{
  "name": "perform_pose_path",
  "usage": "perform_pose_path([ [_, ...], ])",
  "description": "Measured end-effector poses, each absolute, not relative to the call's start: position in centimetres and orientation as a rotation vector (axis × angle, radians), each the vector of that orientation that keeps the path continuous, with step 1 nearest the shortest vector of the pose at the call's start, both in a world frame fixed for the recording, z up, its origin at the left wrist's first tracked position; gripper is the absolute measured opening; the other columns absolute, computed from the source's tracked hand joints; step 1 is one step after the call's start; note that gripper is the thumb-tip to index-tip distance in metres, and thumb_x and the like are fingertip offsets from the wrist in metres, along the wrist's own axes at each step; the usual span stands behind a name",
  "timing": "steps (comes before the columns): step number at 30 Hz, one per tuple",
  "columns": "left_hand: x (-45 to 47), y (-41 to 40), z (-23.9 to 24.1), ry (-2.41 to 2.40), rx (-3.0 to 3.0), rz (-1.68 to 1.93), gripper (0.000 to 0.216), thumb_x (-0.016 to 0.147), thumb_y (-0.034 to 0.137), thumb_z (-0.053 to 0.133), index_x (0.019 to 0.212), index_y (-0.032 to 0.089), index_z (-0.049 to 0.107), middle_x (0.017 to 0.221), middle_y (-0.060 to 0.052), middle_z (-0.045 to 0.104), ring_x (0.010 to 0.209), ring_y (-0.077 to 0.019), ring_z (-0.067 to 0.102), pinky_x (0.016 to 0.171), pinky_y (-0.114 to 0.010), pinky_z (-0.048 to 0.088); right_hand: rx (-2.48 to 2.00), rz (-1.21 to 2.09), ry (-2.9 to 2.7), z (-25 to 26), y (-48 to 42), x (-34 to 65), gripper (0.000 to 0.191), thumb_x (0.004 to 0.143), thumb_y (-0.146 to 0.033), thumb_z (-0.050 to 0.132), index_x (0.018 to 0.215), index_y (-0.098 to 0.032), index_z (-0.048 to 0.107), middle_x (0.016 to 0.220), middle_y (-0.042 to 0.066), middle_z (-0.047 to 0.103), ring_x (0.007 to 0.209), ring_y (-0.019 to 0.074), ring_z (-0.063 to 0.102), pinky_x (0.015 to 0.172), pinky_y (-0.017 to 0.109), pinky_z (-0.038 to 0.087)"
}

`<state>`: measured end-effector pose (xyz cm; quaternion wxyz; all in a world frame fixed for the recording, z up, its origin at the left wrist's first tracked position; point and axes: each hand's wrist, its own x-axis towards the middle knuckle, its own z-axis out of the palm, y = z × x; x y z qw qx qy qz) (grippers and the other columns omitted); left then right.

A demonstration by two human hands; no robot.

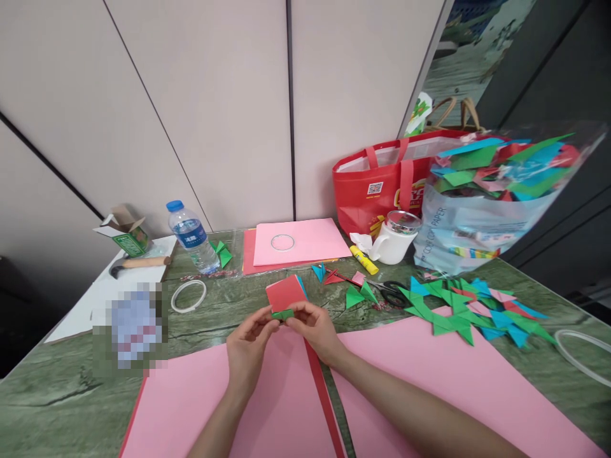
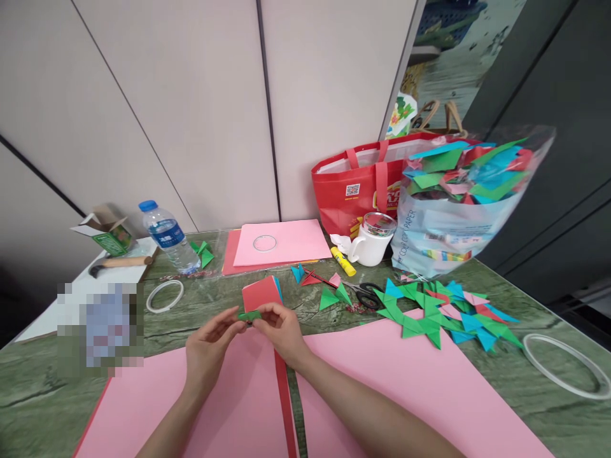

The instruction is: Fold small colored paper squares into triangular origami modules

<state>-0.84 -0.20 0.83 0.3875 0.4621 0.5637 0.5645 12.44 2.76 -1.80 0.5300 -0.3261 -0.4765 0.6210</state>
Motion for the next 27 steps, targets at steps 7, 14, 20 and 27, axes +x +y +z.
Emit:
perform_pose_path([
  [7,-1.11,0.1,0.81,1.408,1.148,1.484,0.018,0.057,0.023,0.07,0.074,0.018,0.068,0.072,-0.002,0.065,0.063,-0.0151,0.06,0.062,-0.027,0.05,-0.787,1.483,-1.178,-2.15,2.77,12.47,0.02,0.063,-0.026,0.067,0.08,-0.018,0.059,0.074,0.001,0.06,0.072,0.015,0.058,0.07,0.03,0.048],
  [14,-1.1,0.17,1.07,1.416,1.032,1.474,0.013,0.054,0.021,0.071,0.065,0.016,0.066,0.055,0.0,0.064,0.054,-0.0141,0.059,0.058,-0.026,0.049,-0.78,1.487,-1.184,-2.14,2.65,12.31,0.014,0.062,-0.021,0.066,0.074,-0.017,0.058,0.071,0.0,0.058,0.069,0.0136,0.056,0.067,0.027,0.045],
  [20,-1.25,0.38,0.85,1.375,1.131,1.525,0.011,0.055,0.022,0.07,0.063,0.016,0.066,0.072,-0.003,0.064,0.069,-0.0168,0.06,0.062,-0.027,0.05,-0.81,1.461,-1.209,-1.87,2.62,12.3,0.014,0.063,-0.025,0.066,0.069,-0.017,0.056,0.069,0.0,0.057,0.067,0.0127,0.054,0.065,0.026,0.045],
  [27,-1.45,0.42,0.59,1.412,1.18,1.495,0.007,0.06,0.022,0.067,0.06,0.016,0.063,0.062,0.0,0.061,0.054,-0.0127,0.057,0.056,-0.025,0.048,-0.813,1.462,-1.225,-1.77,2.52,12.25,0.014,0.063,-0.027,0.065,0.069,-0.017,0.056,0.066,-0.001,0.058,0.064,0.0127,0.055,0.062,0.026,0.045],
])
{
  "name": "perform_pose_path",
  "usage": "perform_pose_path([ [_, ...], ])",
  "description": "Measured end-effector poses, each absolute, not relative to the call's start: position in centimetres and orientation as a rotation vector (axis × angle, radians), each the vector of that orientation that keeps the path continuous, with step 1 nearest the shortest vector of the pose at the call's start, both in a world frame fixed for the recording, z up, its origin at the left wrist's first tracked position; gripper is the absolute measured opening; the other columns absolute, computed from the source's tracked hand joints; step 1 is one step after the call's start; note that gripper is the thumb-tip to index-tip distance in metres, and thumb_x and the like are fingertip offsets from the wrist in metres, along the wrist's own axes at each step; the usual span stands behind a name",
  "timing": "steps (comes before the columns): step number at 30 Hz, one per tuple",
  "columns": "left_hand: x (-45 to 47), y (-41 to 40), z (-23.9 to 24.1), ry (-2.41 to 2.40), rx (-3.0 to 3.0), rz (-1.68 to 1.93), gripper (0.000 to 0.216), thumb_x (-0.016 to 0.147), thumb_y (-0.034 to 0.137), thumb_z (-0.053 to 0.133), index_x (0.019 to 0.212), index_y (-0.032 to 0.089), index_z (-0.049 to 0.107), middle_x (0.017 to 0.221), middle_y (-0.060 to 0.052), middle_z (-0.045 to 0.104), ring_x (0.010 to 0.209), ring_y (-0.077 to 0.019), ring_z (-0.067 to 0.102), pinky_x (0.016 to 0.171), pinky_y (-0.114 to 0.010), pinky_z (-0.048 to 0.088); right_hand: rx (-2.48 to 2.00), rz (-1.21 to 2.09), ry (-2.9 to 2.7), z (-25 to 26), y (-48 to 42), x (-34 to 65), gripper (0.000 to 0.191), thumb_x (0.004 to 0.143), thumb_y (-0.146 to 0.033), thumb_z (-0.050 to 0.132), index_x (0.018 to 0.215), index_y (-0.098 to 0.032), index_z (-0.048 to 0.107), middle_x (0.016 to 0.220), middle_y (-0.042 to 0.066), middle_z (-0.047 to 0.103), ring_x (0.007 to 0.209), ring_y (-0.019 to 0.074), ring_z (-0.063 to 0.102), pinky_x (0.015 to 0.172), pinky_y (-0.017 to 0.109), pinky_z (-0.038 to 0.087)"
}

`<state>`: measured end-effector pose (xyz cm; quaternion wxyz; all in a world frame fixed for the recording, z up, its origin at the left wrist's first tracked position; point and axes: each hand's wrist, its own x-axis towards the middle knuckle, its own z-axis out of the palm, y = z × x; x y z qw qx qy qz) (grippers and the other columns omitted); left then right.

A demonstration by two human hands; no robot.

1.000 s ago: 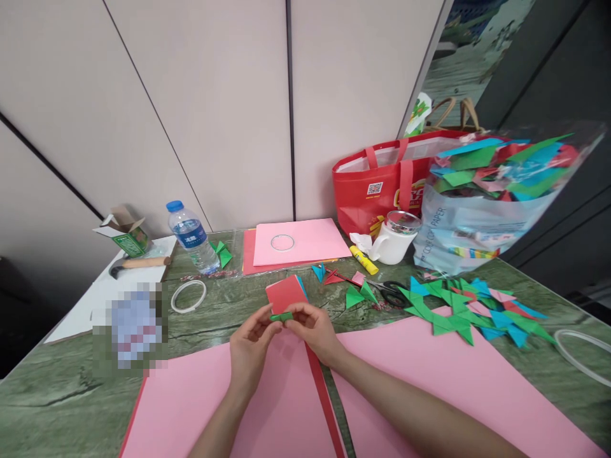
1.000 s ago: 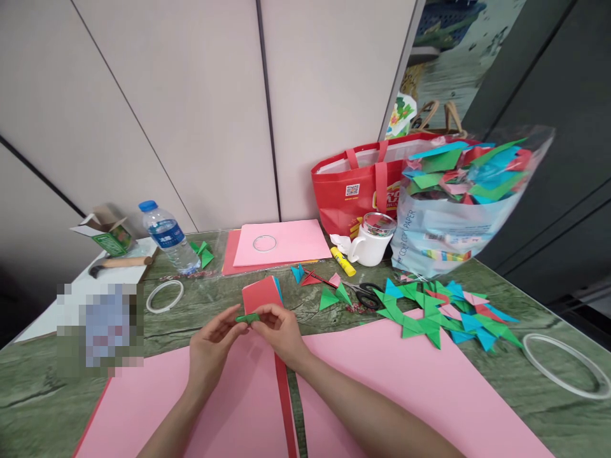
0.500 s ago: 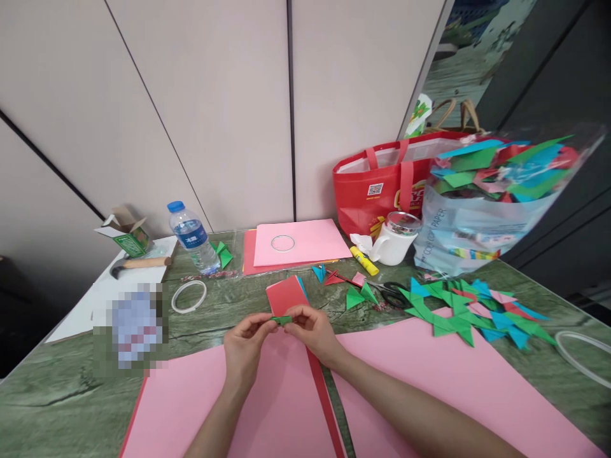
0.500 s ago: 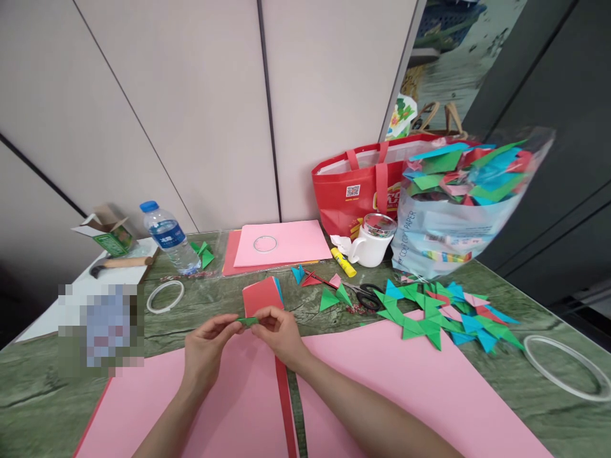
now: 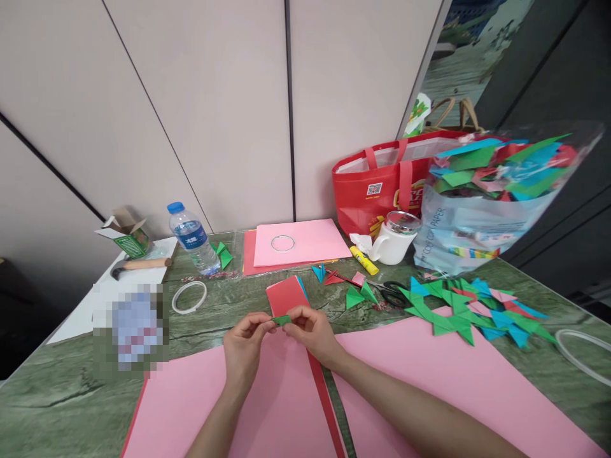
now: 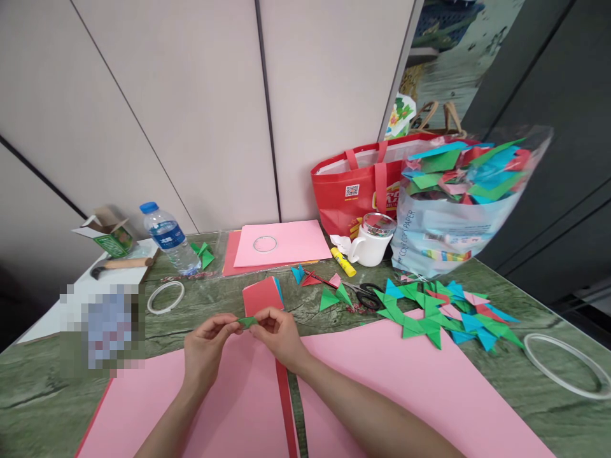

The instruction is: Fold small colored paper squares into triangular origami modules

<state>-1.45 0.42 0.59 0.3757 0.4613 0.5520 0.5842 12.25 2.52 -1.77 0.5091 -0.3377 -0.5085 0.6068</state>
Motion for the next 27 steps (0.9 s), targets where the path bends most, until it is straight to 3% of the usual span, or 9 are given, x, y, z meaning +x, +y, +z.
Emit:
perform_pose_path([
  [3,-1.3,0.4,0.8,1.368,1.189,1.474,0.009,0.061,0.023,0.066,0.06,0.015,0.061,0.064,-0.001,0.062,0.055,-0.0127,0.057,0.058,-0.026,0.049,-0.809,1.478,-1.218,-1.8,2.5,12.3,0.015,0.064,-0.028,0.065,0.07,-0.017,0.056,0.066,0.0,0.059,0.064,0.0133,0.056,0.063,0.026,0.046],
  [9,-1.0,0.1,1.4,1.37,1.155,1.441,0.033,0.058,0.02,0.069,0.09,0.017,0.059,0.076,-0.003,0.067,0.075,-0.0176,0.062,0.071,-0.03,0.05,-0.808,1.49,-1.201,-2.0,2.6,12.4,0.015,0.064,-0.027,0.065,0.071,-0.017,0.057,0.065,-0.001,0.058,0.059,0.0113,0.054,0.058,0.024,0.044],
  [15,-1.6,0.2,1.3,1.362,1.062,1.379,0.027,0.058,0.023,0.07,0.081,0.014,0.058,0.057,0.0,0.064,0.058,-0.0164,0.062,0.062,-0.03,0.049,-0.812,1.508,-1.212,-1.9,2.7,12.5,0.02,0.062,-0.031,0.067,0.074,-0.017,0.059,0.067,-0.001,0.059,0.061,0.0117,0.054,0.058,0.024,0.043],
  [20,-1.9,0.4,1.2,1.283,1.058,1.369,0.025,0.06,0.023,0.069,0.082,0.015,0.061,0.06,0.0,0.063,0.059,-0.0143,0.061,0.064,-0.028,0.048,-0.842,1.558,-1.209,-1.8,2.8,12.5,0.019,0.063,-0.033,0.066,0.07,-0.017,0.059,0.057,-0.003,0.055,0.05,0.0092,0.049,0.05,0.022,0.041],
  [24,-1.7,0.4,1.6,1.324,1.216,1.314,0.025,0.058,0.024,0.069,0.082,0.017,0.066,0.079,-0.005,0.065,0.074,-0.0178,0.06,0.067,-0.028,0.049,-0.863,1.475,-1.223,-1.8,2.6,12.4,0.015,0.063,-0.029,0.066,0.065,-0.016,0.058,0.055,-0.004,0.053,0.049,0.0085,0.047,0.049,0.021,0.038],
  [27,-1.4,0.3,1.6,1.414,1.318,1.288,0.014,0.058,0.023,0.068,0.071,0.018,0.069,0.067,-0.001,0.061,0.059,-0.014,0.057,0.056,-0.024,0.047,-0.89,1.417,-1.269,-1.8,2.3,12.3,0.013,0.063,-0.027,0.066,0.064,-0.016,0.058,0.058,-0.003,0.055,0.052,0.0092,0.048,0.05,0.021,0.038],
])
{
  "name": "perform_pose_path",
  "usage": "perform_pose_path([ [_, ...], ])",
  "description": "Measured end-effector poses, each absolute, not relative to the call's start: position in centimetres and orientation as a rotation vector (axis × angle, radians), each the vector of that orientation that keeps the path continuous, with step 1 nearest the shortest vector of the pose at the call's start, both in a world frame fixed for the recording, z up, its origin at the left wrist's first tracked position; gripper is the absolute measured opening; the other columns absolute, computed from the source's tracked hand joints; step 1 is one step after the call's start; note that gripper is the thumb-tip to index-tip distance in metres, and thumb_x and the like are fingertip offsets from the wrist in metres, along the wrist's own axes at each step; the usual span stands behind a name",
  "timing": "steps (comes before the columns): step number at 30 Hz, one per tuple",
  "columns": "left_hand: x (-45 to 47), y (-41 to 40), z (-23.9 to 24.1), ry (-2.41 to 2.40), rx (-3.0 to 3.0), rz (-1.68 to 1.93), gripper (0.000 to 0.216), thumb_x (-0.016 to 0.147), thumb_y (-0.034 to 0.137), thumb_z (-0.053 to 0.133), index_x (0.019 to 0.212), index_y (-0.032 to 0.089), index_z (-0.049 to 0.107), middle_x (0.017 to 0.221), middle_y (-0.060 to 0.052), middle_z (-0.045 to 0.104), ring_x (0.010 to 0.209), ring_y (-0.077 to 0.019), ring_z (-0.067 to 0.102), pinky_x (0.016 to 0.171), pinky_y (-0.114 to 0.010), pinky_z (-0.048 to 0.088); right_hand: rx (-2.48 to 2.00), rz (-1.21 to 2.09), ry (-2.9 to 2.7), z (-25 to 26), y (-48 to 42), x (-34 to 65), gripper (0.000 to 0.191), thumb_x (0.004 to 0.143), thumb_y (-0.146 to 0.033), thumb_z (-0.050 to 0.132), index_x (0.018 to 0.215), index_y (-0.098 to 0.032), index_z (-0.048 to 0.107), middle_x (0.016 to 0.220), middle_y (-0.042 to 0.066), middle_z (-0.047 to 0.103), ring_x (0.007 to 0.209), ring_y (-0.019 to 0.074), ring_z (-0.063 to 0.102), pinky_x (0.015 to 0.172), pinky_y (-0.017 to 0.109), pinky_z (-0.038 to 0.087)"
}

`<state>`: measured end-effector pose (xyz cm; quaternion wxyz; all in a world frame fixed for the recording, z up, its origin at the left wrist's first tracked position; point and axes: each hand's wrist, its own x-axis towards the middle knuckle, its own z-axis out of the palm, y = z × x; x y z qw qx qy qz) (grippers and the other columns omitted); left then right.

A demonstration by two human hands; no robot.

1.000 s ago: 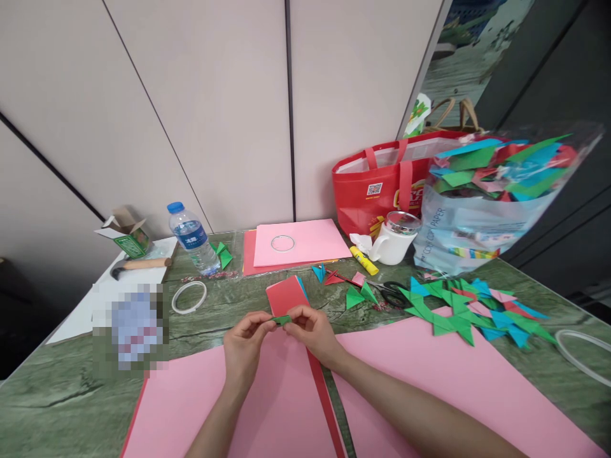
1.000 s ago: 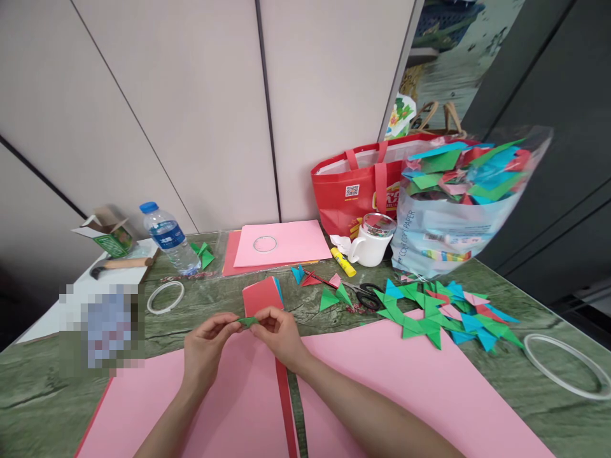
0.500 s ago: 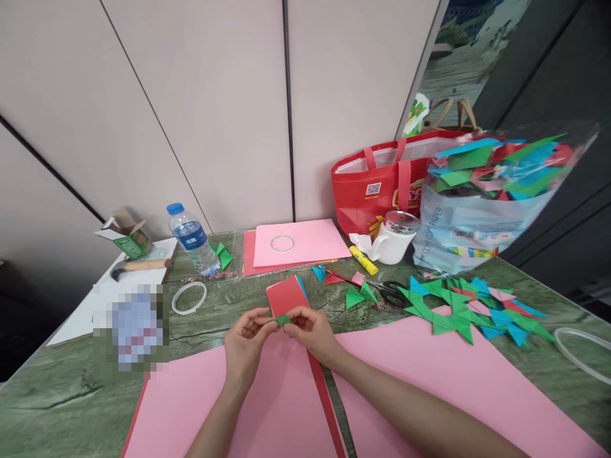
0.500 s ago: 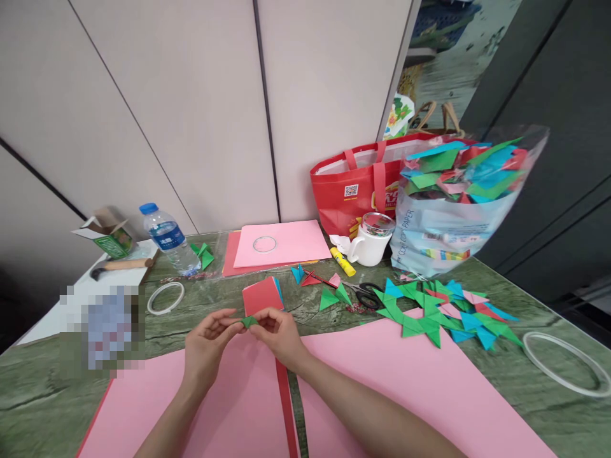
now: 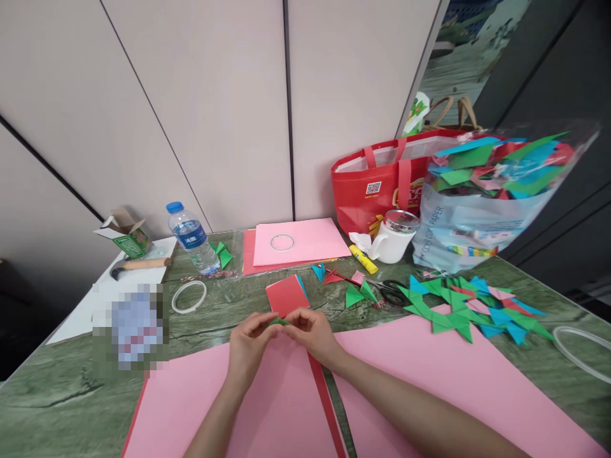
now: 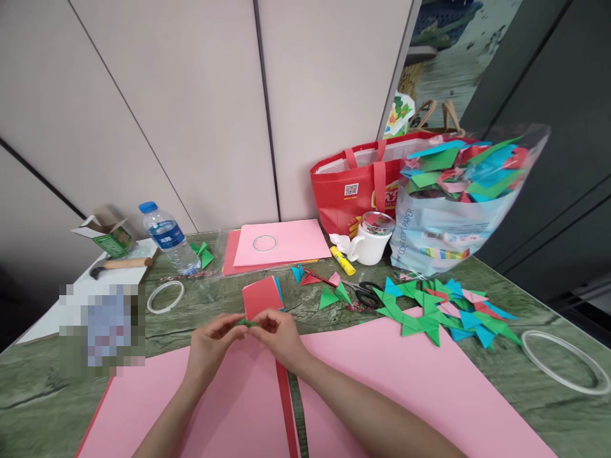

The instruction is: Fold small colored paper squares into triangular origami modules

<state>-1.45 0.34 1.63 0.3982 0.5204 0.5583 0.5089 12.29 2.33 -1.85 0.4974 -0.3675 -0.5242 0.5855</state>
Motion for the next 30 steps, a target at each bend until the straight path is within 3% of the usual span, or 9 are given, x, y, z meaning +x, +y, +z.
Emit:
perform_pose_path([
  [3,-1.38,0.31,1.47,1.412,1.331,1.313,0.003,0.06,0.021,0.066,0.061,0.018,0.067,0.055,0.002,0.055,0.046,-0.0099,0.051,0.048,-0.022,0.043,-0.902,1.396,-1.277,-1.94,2.24,12.2,0.012,0.061,-0.025,0.067,0.065,-0.016,0.059,0.059,-0.002,0.057,0.053,0.0095,0.049,0.05,0.021,0.038],
  [8,-1.54,0.38,1.42,1.316,1.341,1.331,0.004,0.063,0.019,0.063,0.06,0.017,0.064,0.054,0.002,0.055,0.047,-0.0097,0.05,0.05,-0.022,0.041,-0.891,1.531,-1.198,-1.92,2.36,12.34,0.018,0.058,-0.026,0.069,0.07,-0.016,0.06,0.052,-0.004,0.058,0.045,0.0098,0.051,0.044,0.021,0.04],
  [15,-1.27,0.27,1.37,1.255,1.228,1.22,0.01,0.066,0.023,0.061,0.062,0.015,0.057,0.044,0.004,0.052,0.039,-0.0079,0.045,0.039,-0.019,0.037,-0.754,1.554,-1.209,-1.64,2.45,12.57,0.015,0.061,-0.027,0.067,0.057,-0.015,0.058,0.052,-0.003,0.058,0.048,0.0091,0.053,0.048,0.021,0.044],
  [20,-0.81,0.07,1.68,1.308,1.162,1.214,0.007,0.062,0.019,0.062,0.066,0.015,0.058,0.054,0.002,0.062,0.049,-0.0135,0.059,0.053,-0.027,0.051,-0.794,1.529,-1.162,-1.45,2.49,12.53,0.012,0.059,-0.024,0.069,0.06,-0.015,0.06,0.053,-0.003,0.059,0.047,0.0088,0.054,0.048,0.021,0.045],
  [26,-1.0,0.14,1.89,1.392,1.186,1.252,0.007,0.06,0.018,0.063,0.066,0.015,0.062,0.048,0.002,0.062,0.043,-0.0129,0.057,0.046,-0.024,0.05,-0.768,1.614,-1.166,-1.44,2.45,12.56,0.016,0.066,-0.03,0.063,0.066,-0.014,0.064,0.055,0.0,0.064,0.05,0.0117,0.059,0.049,0.023,0.048],
  [30,-1.26,0.29,1.72,1.395,1.165,1.246,0.01,0.056,0.016,0.067,0.066,0.015,0.065,0.057,0.0,0.066,0.051,-0.0138,0.06,0.054,-0.024,0.051,-0.812,1.576,-1.137,-1.52,2.59,12.6,0.017,0.067,-0.03,0.062,0.065,-0.014,0.064,0.055,0.0,0.063,0.049,0.0116,0.059,0.049,0.023,0.049],
])
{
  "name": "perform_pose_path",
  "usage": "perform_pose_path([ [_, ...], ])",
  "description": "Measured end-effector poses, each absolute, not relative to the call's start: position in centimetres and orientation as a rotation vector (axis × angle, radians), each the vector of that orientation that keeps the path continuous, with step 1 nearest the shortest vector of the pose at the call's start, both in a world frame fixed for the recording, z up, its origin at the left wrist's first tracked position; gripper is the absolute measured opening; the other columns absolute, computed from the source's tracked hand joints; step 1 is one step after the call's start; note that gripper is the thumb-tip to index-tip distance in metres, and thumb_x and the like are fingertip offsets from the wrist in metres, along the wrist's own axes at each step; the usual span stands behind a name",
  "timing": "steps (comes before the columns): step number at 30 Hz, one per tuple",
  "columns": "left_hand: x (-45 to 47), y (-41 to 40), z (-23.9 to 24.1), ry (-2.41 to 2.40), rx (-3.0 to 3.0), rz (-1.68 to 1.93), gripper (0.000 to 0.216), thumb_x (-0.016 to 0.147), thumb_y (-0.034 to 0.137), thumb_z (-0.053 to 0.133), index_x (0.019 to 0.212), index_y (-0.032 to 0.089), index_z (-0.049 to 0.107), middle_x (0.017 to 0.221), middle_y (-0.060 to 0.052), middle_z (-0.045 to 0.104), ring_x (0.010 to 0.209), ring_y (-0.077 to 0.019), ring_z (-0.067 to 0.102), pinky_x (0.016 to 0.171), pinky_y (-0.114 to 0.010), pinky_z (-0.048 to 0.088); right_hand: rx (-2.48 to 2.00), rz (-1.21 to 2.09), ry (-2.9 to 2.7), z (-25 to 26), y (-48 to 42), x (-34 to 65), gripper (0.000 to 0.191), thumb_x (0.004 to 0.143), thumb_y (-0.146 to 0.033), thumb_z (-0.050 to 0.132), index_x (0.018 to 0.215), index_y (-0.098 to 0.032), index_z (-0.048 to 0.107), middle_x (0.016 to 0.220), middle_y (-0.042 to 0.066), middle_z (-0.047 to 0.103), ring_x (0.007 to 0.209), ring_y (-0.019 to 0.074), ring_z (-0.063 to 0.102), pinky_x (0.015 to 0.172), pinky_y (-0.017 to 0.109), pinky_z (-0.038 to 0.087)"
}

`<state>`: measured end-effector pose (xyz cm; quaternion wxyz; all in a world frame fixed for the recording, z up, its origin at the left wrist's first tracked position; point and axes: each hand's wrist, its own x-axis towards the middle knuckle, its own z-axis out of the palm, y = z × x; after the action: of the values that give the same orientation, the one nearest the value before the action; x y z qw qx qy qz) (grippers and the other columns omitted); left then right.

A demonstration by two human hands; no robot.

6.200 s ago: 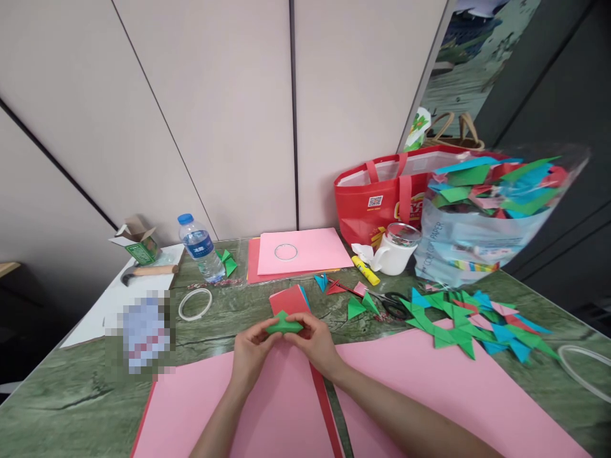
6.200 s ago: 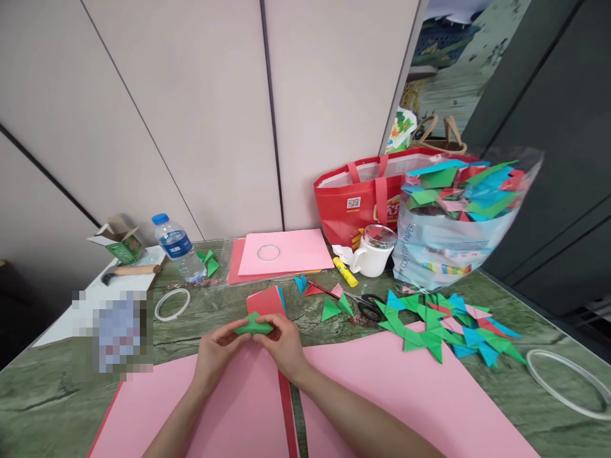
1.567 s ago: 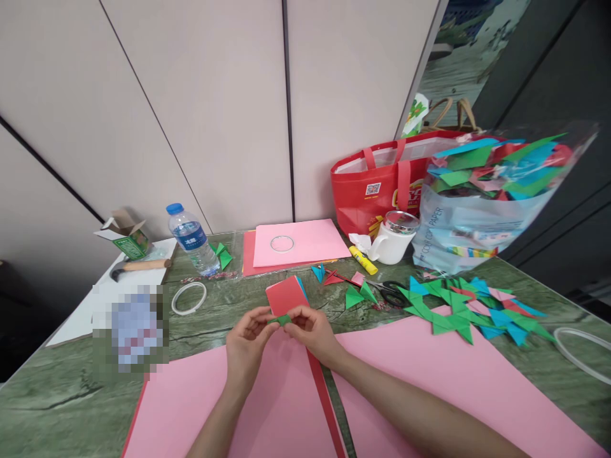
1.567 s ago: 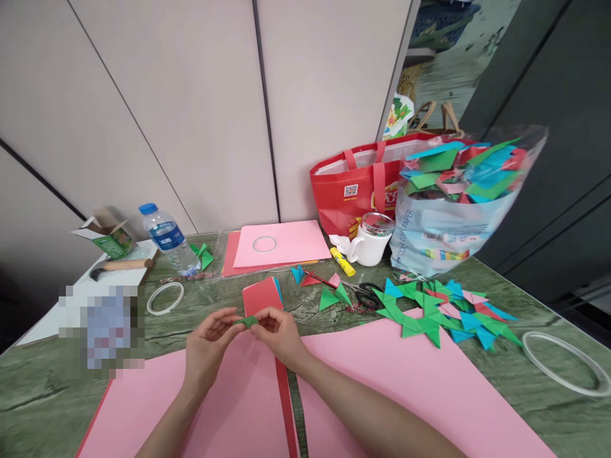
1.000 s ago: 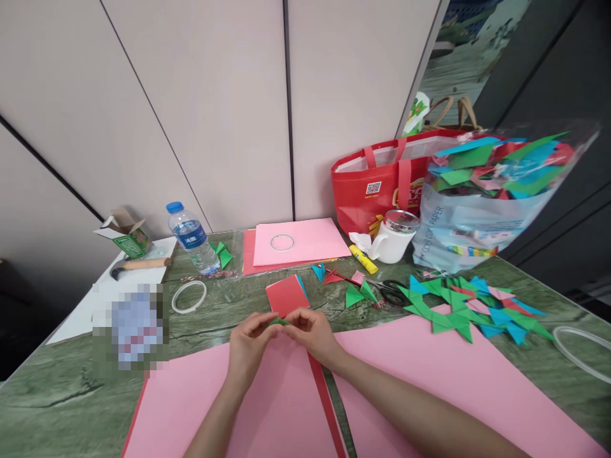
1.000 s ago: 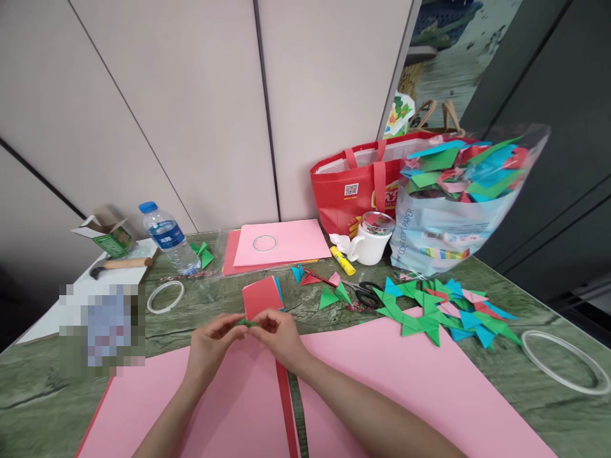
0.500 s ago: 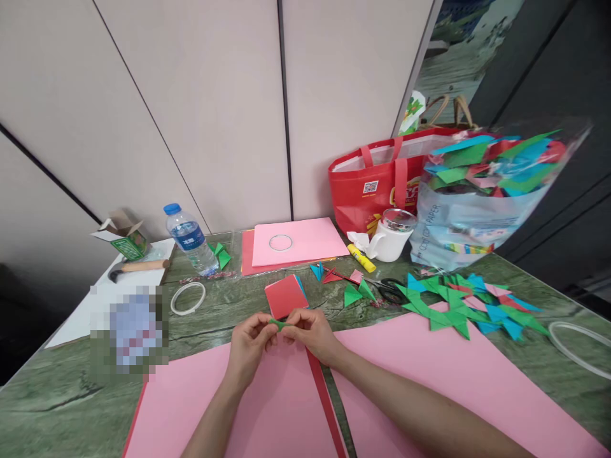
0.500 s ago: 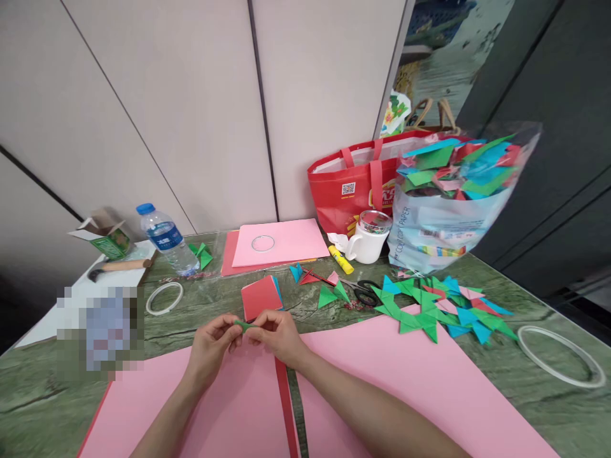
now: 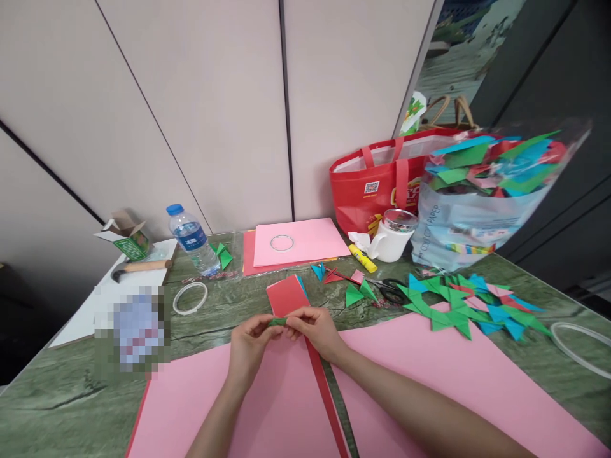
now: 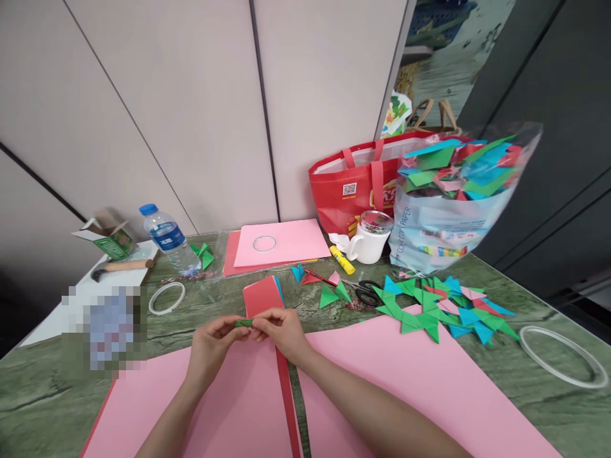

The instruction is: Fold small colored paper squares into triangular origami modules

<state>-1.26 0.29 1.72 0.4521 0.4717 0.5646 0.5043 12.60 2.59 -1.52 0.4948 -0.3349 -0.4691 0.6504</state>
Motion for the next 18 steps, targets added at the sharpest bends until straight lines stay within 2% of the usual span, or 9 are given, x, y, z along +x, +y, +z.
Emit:
perform_pose_path([
  [3,-1.44,0.29,1.75,1.354,1.091,1.217,0.01,0.058,0.019,0.067,0.065,0.013,0.064,0.056,-0.001,0.066,0.049,-0.0147,0.061,0.053,-0.026,0.052,-0.822,1.555,-1.169,-1.49,2.57,12.55,0.019,0.068,-0.032,0.061,0.061,-0.014,0.062,0.052,0.0,0.061,0.045,0.0108,0.057,0.046,0.022,0.048],
  [9,-1.65,0.12,2.1,1.149,0.993,1.078,0.015,0.06,0.023,0.068,0.069,0.011,0.064,0.052,-0.002,0.065,0.044,-0.0116,0.058,0.044,-0.021,0.049,-0.836,1.49,-1.256,-1.27,2.24,12.36,0.023,0.074,-0.034,0.054,0.062,-0.015,0.055,0.052,-0.003,0.055,0.043,0.0071,0.051,0.044,0.019,0.044],
  [13,-1.65,0.22,2.12,1.254,0.956,1.117,0.018,0.056,0.023,0.071,0.068,0.011,0.064,0.05,-0.001,0.064,0.043,-0.0129,0.059,0.044,-0.023,0.05,-0.902,1.451,-1.286,-1.45,2.3,12.28,0.023,0.075,-0.034,0.053,0.061,-0.016,0.052,0.054,-0.003,0.054,0.042,0.0065,0.048,0.041,0.017,0.04],
  [18,-2.21,0.69,1.64,1.381,0.974,1.146,0.018,0.054,0.023,0.07,0.066,0.011,0.062,0.045,-0.001,0.063,0.04,-0.0144,0.058,0.043,-0.025,0.051,-0.903,1.364,-1.456,-1.8,2.22,12.11,0.02,0.079,-0.031,0.046,0.069,-0.016,0.055,0.054,-0.002,0.055,0.047,0.009,0.052,0.047,0.02,0.043],
])
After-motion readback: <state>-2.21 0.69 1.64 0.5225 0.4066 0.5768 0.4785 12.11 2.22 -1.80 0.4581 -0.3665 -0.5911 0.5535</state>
